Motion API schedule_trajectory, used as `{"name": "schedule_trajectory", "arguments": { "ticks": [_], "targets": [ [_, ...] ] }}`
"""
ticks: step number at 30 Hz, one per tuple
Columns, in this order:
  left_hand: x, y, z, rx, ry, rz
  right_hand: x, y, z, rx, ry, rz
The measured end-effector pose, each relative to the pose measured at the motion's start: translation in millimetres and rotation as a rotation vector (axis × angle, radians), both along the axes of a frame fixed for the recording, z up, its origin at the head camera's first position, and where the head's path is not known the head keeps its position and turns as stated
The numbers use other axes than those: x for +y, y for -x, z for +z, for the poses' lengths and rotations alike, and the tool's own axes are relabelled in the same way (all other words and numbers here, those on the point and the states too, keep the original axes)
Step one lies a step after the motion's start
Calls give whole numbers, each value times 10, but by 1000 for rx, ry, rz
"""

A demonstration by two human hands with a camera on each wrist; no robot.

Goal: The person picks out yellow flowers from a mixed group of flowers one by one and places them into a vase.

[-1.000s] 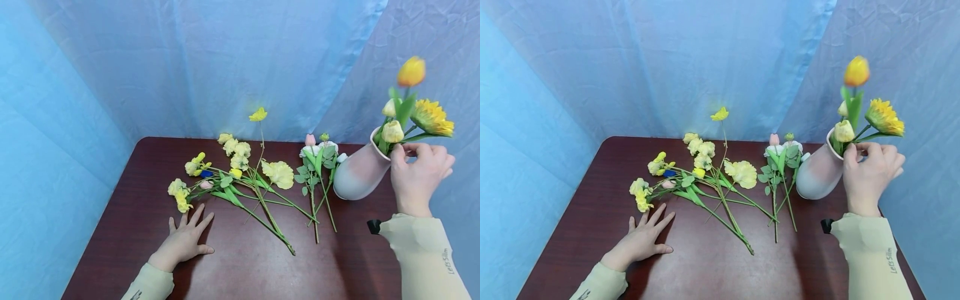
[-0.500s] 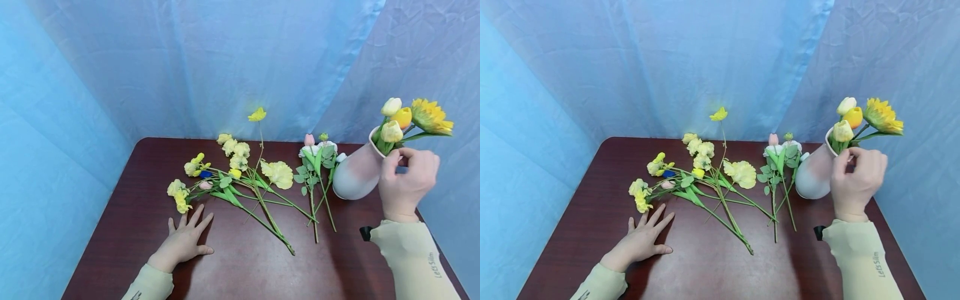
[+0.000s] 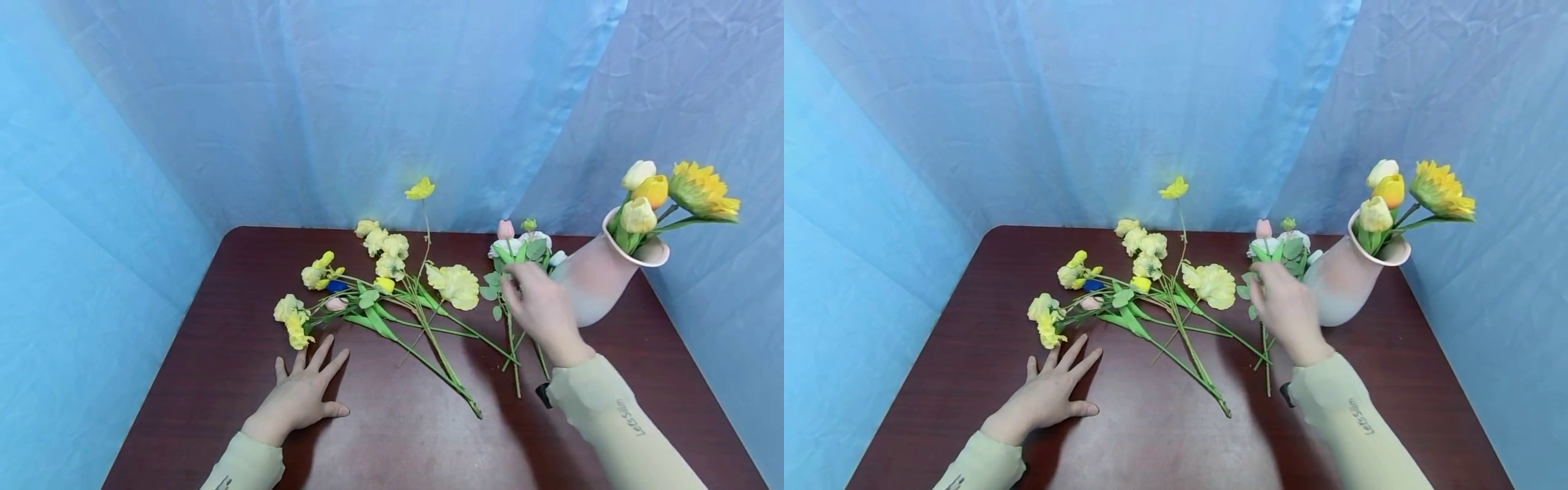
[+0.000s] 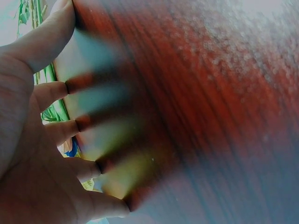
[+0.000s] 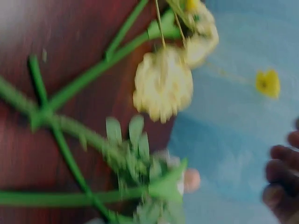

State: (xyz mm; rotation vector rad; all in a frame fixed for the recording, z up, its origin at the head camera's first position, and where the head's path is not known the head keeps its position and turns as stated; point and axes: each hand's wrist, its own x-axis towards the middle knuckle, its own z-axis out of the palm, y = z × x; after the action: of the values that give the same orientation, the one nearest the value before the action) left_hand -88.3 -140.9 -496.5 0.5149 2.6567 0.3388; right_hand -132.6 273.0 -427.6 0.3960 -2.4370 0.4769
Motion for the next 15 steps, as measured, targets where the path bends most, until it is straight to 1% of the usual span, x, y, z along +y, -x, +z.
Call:
{"name": "schedule_trajectory", "arguments": {
  "ticks": [3, 5, 11, 15],
  "targets": [
    [-2, -10, 0, -3, -3, 5, -190, 27, -85, -191, -31, 17],
    [-3, -13, 0, -3, -4, 6, -300, 57, -144, -273, -52, 36],
    [-1, -8, -6, -4, 3, 2, -545, 210, -363, -398, -129, 134],
    [2, -2, 0, -1, 4, 1, -673, 301, -493, -483, -167, 167]
  ]
}}
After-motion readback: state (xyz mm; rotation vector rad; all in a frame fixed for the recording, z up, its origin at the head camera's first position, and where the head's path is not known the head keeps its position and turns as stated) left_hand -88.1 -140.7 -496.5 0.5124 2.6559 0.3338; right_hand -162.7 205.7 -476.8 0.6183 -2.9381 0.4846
